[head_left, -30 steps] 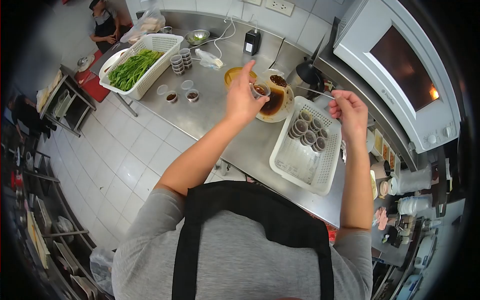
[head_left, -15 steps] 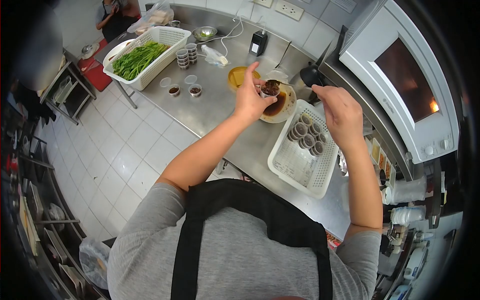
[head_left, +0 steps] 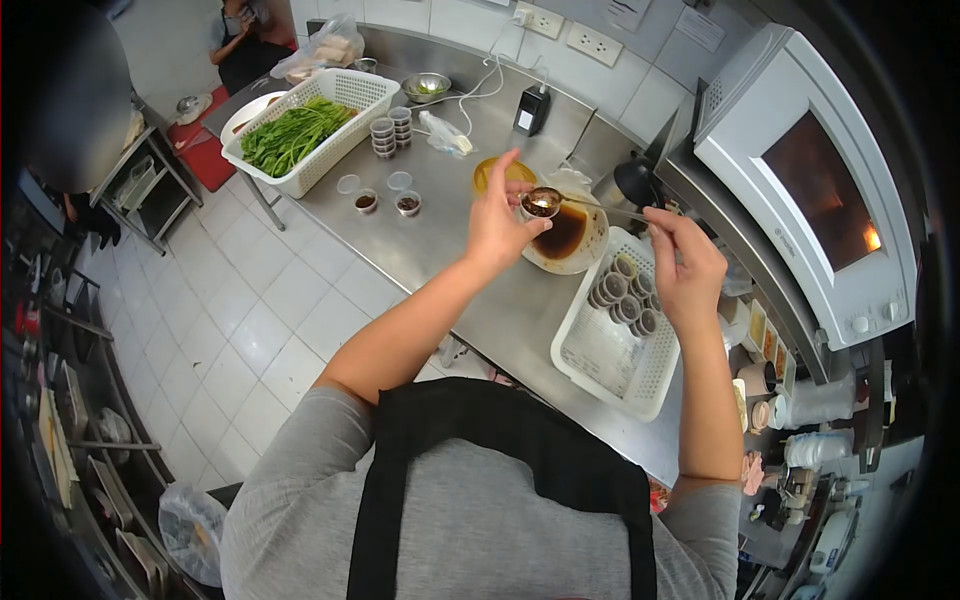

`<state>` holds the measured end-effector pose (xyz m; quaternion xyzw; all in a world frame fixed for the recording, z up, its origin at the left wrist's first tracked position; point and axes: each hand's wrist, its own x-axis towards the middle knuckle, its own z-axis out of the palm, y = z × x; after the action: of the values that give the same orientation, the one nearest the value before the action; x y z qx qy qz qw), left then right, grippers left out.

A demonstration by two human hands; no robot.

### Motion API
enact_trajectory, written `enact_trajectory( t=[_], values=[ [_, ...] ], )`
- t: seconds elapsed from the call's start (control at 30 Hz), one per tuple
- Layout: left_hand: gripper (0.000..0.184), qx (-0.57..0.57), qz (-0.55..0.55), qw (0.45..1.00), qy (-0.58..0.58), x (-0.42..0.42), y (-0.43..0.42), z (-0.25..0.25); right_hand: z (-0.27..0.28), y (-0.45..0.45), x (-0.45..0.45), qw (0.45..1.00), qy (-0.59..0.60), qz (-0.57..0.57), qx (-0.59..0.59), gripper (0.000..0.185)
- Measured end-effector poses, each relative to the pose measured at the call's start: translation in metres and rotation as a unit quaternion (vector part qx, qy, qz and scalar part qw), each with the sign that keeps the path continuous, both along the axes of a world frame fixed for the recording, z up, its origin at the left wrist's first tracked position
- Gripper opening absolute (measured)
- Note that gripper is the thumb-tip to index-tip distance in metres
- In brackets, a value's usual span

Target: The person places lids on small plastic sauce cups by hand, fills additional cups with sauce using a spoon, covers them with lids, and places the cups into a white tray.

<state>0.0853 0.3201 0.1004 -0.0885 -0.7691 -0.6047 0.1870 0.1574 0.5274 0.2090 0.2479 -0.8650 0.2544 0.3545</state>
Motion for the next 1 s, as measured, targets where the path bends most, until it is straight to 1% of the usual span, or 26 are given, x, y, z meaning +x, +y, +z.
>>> enact_trajectory(
  t=[0.03,0.07,0.13,0.2,0.23,0.27,0.3,0.37,0.4,0.5,0.53,0.6,0.67,0.7,0.73,0.77,0.8,0.9,0.93,1.0],
  values=[
    [0.1,0.009,-0.002,1.0,-0.008,0.001,-0.004,0.0,-0.006,-0.001,-0.003,0.998,-0.028,-0.012,-0.051,0.016],
    [0.1,0.018,-0.004,1.0,-0.016,0.002,-0.008,0.0,-0.012,-0.001,-0.006,0.988,-0.078,-0.018,-0.13,0.014],
    [0.1,0.023,0.0,0.999,-0.029,0.006,-0.02,-0.002,-0.024,0.003,-0.015,0.942,-0.178,-0.027,-0.283,0.013],
    [0.1,0.015,0.008,0.999,-0.04,0.012,-0.032,-0.005,-0.035,0.014,-0.024,0.911,-0.212,0.005,-0.353,0.015],
    [0.1,0.02,0.017,0.999,-0.044,0.013,-0.039,-0.013,-0.04,0.02,-0.028,0.894,-0.228,0.019,-0.386,0.015],
    [0.1,0.025,0.025,0.998,-0.048,0.013,-0.049,-0.028,-0.045,0.022,-0.03,0.874,-0.239,0.008,-0.423,0.017],
    [0.099,0.03,0.031,0.998,-0.052,0.012,-0.059,-0.042,-0.051,0.028,-0.03,0.862,-0.243,0.007,-0.445,0.016],
    [0.098,-0.004,0.063,0.995,-0.078,0.018,-0.078,-0.061,-0.064,0.042,-0.027,0.836,-0.25,0.001,-0.488,0.016],
    [0.097,-0.021,0.076,0.993,-0.092,0.017,-0.087,-0.071,-0.07,0.047,-0.024,0.834,-0.249,0.001,-0.492,0.015],
    [0.094,-0.085,0.097,0.984,-0.124,0.006,-0.103,-0.117,-0.088,0.056,-0.015,0.84,-0.258,-0.044,-0.475,0.015],
    [0.09,-0.096,0.104,0.983,-0.114,0.0,-0.103,-0.129,-0.094,0.057,-0.014,0.841,-0.265,-0.045,-0.47,0.015],
    [0.089,-0.116,0.117,0.98,-0.115,-0.016,-0.102,-0.151,-0.104,0.049,-0.015,0.865,-0.256,-0.084,-0.424,0.014],
    [0.086,-0.12,0.114,0.978,-0.126,-0.035,-0.097,-0.154,-0.113,0.037,-0.025,0.89,-0.238,-0.141,-0.363,0.012],
    [0.086,-0.141,0.127,0.977,-0.097,-0.047,-0.094,-0.156,-0.116,0.031,-0.032,0.937,-0.165,-0.164,-0.262,0.011],
    [0.085,-0.162,0.141,0.974,-0.067,-0.06,-0.091,-0.161,-0.117,0.024,-0.039,0.966,-0.091,-0.184,-0.154,0.01],
    [0.085,-0.183,0.154,0.97,-0.037,-0.069,-0.087,-0.166,-0.119,0.019,-0.045,0.979,-0.02,-0.2,-0.043,0.01],
    [0.083,-0.147,0.129,0.977,-0.087,-0.071,-0.083,-0.156,-0.119,0.014,-0.052,0.979,-0.004,-0.202,0.005,0.01],
    [0.081,-0.145,0.159,0.976,-0.024,-0.056,-0.066,-0.145,-0.12,0.011,-0.068,0.972,0.025,-0.19,0.133,0.011],
    [0.077,-0.197,0.149,0.969,0.012,-0.043,-0.06,-0.142,-0.121,0.011,-0.072,0.969,0.025,-0.181,0.164,0.011],
    [0.066,-0.244,0.023,0.967,0.076,-0.019,-0.048,-0.138,-0.124,0.008,-0.078,0.965,0.015,-0.166,0.201,0.011]
  ],
)
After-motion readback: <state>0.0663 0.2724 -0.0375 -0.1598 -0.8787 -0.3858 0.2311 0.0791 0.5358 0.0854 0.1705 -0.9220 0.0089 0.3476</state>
